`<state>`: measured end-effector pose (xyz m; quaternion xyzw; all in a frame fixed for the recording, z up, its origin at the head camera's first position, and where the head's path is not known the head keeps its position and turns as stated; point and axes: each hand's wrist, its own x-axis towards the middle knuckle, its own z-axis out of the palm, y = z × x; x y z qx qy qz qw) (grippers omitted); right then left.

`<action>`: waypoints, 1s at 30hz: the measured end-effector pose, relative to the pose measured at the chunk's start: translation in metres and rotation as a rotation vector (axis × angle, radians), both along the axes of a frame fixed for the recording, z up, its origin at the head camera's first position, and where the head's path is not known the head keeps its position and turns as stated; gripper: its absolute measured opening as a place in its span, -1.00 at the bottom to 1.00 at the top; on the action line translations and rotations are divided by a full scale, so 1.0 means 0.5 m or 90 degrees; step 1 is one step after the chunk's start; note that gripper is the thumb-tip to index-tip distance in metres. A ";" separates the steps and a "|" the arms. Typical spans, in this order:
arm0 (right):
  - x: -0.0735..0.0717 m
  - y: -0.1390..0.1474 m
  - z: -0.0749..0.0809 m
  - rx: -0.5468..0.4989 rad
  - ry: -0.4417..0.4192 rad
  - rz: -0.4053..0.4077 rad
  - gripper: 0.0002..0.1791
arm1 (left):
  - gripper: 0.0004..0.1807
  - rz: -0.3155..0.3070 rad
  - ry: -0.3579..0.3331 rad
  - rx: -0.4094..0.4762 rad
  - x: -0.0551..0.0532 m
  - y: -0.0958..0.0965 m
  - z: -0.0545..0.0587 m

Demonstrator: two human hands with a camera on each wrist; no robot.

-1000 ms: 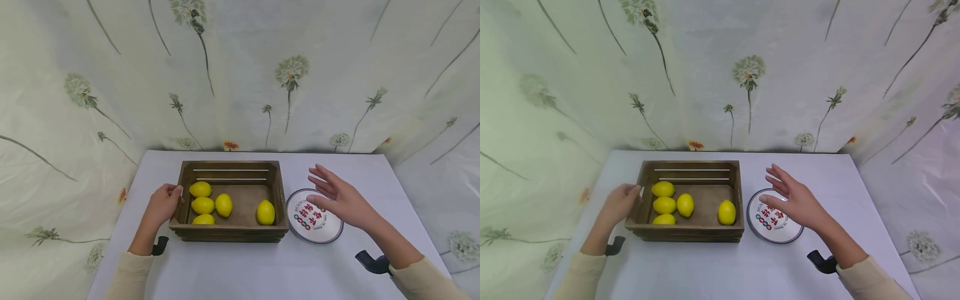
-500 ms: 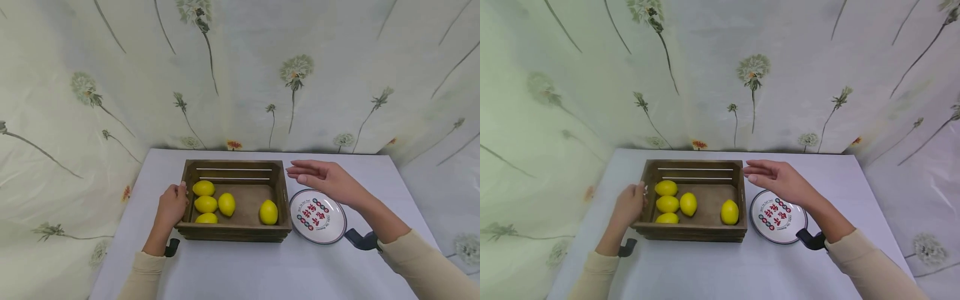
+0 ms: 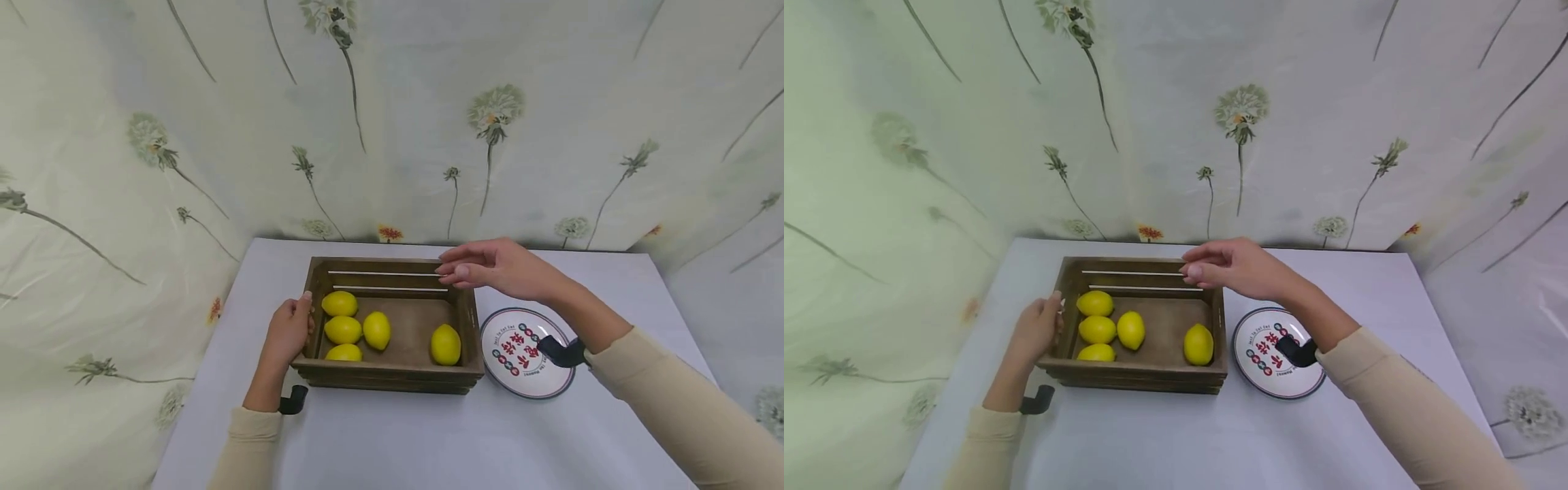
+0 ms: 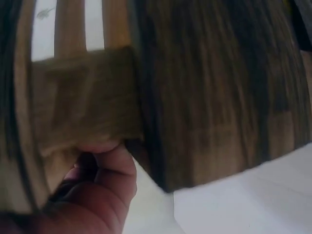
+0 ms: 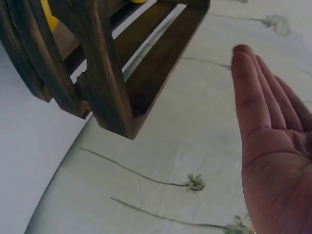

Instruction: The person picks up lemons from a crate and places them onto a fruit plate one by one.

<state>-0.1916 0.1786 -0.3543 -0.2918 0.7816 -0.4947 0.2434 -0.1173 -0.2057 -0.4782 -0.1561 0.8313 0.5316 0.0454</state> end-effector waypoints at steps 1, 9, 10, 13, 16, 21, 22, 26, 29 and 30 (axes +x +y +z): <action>-0.006 -0.006 0.000 0.015 -0.004 0.014 -0.51 | -0.43 0.006 -0.001 0.012 -0.001 0.000 -0.001; -0.049 -0.067 -0.016 0.128 -0.062 0.099 -0.42 | -0.43 0.031 -0.002 0.026 -0.006 0.003 0.000; -0.054 -0.074 -0.021 0.141 -0.069 0.109 -0.41 | -0.41 0.034 -0.003 0.030 -0.007 0.002 -0.001; -0.069 -0.096 -0.029 0.213 -0.049 0.149 -0.38 | -0.40 0.043 -0.006 0.047 -0.007 -0.001 -0.003; -0.081 -0.117 -0.036 0.290 -0.001 0.196 -0.43 | -0.39 0.050 -0.007 0.058 -0.005 0.001 0.000; -0.095 -0.144 -0.044 0.372 0.019 0.251 -0.54 | -0.43 0.049 -0.004 0.077 -0.004 0.009 0.007; -0.096 -0.148 -0.045 0.383 0.007 0.252 -0.52 | -0.43 0.047 -0.002 0.079 -0.004 0.011 0.008; -0.098 -0.164 -0.055 0.412 -0.062 0.239 -0.41 | -0.44 0.045 0.000 0.085 -0.003 0.012 0.010; -0.098 -0.176 -0.064 0.421 -0.105 0.223 -0.36 | -0.43 0.050 -0.006 0.082 -0.001 0.007 0.010; -0.099 -0.180 -0.067 0.424 -0.116 0.219 -0.35 | -0.43 0.051 -0.008 0.081 0.000 0.004 0.010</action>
